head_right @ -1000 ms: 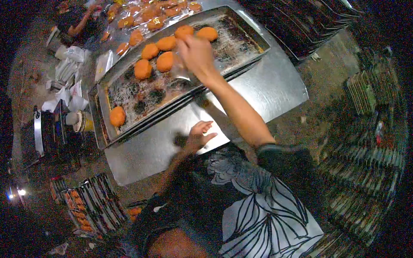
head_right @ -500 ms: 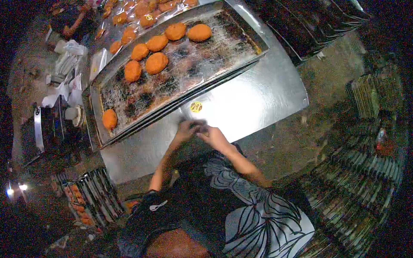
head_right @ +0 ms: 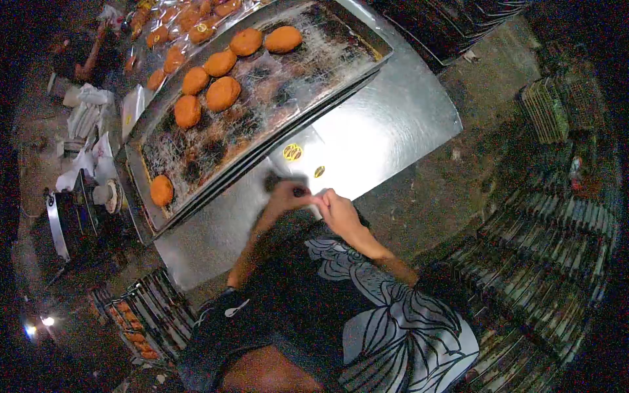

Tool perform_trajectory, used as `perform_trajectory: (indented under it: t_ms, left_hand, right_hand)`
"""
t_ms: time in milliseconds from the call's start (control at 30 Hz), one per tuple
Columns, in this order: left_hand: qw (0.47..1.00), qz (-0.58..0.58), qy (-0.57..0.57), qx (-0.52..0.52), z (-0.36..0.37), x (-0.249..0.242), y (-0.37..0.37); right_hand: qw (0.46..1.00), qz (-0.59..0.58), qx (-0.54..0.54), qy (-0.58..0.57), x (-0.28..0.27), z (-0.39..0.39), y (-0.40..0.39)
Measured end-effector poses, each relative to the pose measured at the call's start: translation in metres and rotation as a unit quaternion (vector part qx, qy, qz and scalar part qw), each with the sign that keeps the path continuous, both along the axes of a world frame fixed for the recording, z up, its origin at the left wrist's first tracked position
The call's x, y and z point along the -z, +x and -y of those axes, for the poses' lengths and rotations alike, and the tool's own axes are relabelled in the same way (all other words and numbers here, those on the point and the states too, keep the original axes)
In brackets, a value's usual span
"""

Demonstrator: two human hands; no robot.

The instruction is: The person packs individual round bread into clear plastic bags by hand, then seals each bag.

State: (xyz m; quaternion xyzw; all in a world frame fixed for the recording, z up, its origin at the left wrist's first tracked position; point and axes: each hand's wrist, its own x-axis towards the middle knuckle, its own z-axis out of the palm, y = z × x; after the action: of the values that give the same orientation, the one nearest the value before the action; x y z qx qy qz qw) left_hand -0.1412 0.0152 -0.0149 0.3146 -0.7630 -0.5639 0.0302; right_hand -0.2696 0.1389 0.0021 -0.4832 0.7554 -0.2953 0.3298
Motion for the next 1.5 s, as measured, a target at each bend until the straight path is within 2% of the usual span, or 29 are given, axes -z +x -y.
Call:
perform_trajectory:
  t_ms: [67,167,200,233,267,300,333,400,433,467,500,567,600,633,667,733,767,833,867,967,1033,1167,1200,1267,1300,1367,1400,1467,1500]
  left_hand:
    - [0.999,-0.039,-0.034,-0.013,-0.011,-0.007,-0.007]
    - [0.944,-0.118,-0.147,-0.270,-0.006,-0.039,-0.012]
    - [0.914,-0.162,-0.234,-0.289,-0.006,-0.063,-0.012]
    - [0.918,-0.199,-0.255,-0.230,-0.006,-0.062,-0.006]
    - [0.917,-0.233,-0.275,-0.172,-0.005,-0.060,0.000]
    - [0.914,-0.234,-0.277,-0.181,0.001,-0.059,0.001]
    - [0.879,-0.298,-0.268,-0.257,0.009,-0.059,0.002]
    - [0.830,-0.357,-0.263,-0.337,0.029,-0.052,0.013]
    - [0.771,-0.513,0.056,-0.374,0.042,-0.044,0.031]
    - [0.608,-0.605,0.367,-0.360,0.051,-0.037,0.052]
    - [0.644,-0.551,0.361,-0.390,0.060,-0.047,0.077]
    - [0.676,-0.496,0.345,-0.423,0.076,-0.057,0.111]
    - [0.607,-0.521,0.268,-0.536,0.081,-0.053,0.120]
    - [0.523,-0.534,0.185,-0.638,0.084,-0.051,0.127]
    - [0.516,-0.534,0.179,-0.646,0.083,-0.056,0.133]
    - [0.434,-0.603,0.231,-0.629,0.079,-0.078,0.147]
    - [0.411,-0.618,0.233,-0.628,0.075,-0.088,0.152]
    - [0.405,-0.641,0.229,-0.611,0.075,-0.078,0.175]
    - [0.395,-0.662,0.228,-0.595,0.075,-0.073,0.181]
    - [0.419,-0.671,0.195,-0.580,0.074,-0.076,0.164]
    - [0.444,-0.662,0.174,-0.578,0.072,-0.079,0.143]
    - [0.646,-0.545,0.243,-0.475,0.065,-0.080,0.117]
    - [0.648,-0.548,0.243,-0.469,0.058,-0.081,0.108]
    - [0.598,-0.577,0.388,-0.399,0.035,-0.080,0.075]
    - [0.597,-0.574,0.392,-0.401,0.029,-0.074,0.067]
    - [0.778,-0.442,0.184,-0.407,0.026,-0.060,0.055]
    - [0.780,-0.440,0.184,-0.405,0.026,-0.067,0.055]
    - [0.887,-0.280,0.044,-0.366,0.020,-0.086,0.058]
    - [0.922,-0.151,-0.317,-0.166,0.023,-0.033,0.066]
  right_hand:
    - [0.995,-0.056,0.019,-0.081,0.013,0.007,0.008]
    - [0.966,0.251,0.044,0.051,-0.039,0.048,0.004]
    - [0.879,0.465,0.015,0.107,-0.046,0.068,-0.007]
    - [0.648,0.739,0.144,0.114,-0.061,0.089,-0.005]
    - [0.623,0.781,0.050,-0.001,-0.047,0.102,-0.008]
    - [0.767,0.637,0.052,-0.062,-0.046,0.126,-0.009]
    - [0.674,0.713,0.148,-0.128,-0.089,0.140,0.019]
    - [0.503,0.842,-0.023,-0.191,-0.091,0.157,0.045]
    - [0.530,0.846,-0.004,-0.052,-0.086,0.158,0.059]
    - [0.548,0.832,0.016,0.089,-0.082,0.156,0.073]
    - [0.598,0.796,0.019,0.093,-0.090,0.161,0.088]
    - [0.838,0.518,-0.167,0.041,-0.057,0.216,0.083]
    - [0.918,0.191,-0.286,-0.195,-0.055,0.265,0.069]
    - [0.932,-0.012,-0.147,-0.332,-0.054,0.309,0.066]
    - [0.804,-0.418,0.028,-0.423,-0.028,0.346,0.064]
    - [0.944,-0.256,-0.050,-0.200,0.031,0.389,0.049]
    - [0.946,-0.248,-0.049,-0.203,0.025,0.379,0.050]
    - [0.967,-0.013,-0.163,-0.194,-0.020,0.330,0.048]
    - [0.983,-0.013,-0.120,-0.140,-0.071,0.282,0.061]
    - [0.884,0.410,-0.115,-0.191,-0.095,0.213,0.089]
    - [0.904,0.346,-0.117,-0.224,-0.108,0.202,0.109]
    - [0.922,0.264,-0.097,-0.268,-0.080,0.170,0.112]
    - [0.884,0.396,-0.056,-0.242,-0.084,0.157,0.113]
    - [0.863,0.437,0.018,-0.254,-0.092,0.158,0.109]
    - [0.892,0.362,0.029,-0.268,-0.089,0.166,0.107]
    - [0.925,0.209,0.011,-0.317,-0.086,0.174,0.102]
    - [0.924,0.210,0.013,-0.318,-0.083,0.172,0.097]
    - [0.925,0.036,-0.127,-0.355,-0.075,0.160,0.079]
    - [0.953,-0.062,-0.126,-0.270,-0.089,0.173,0.061]
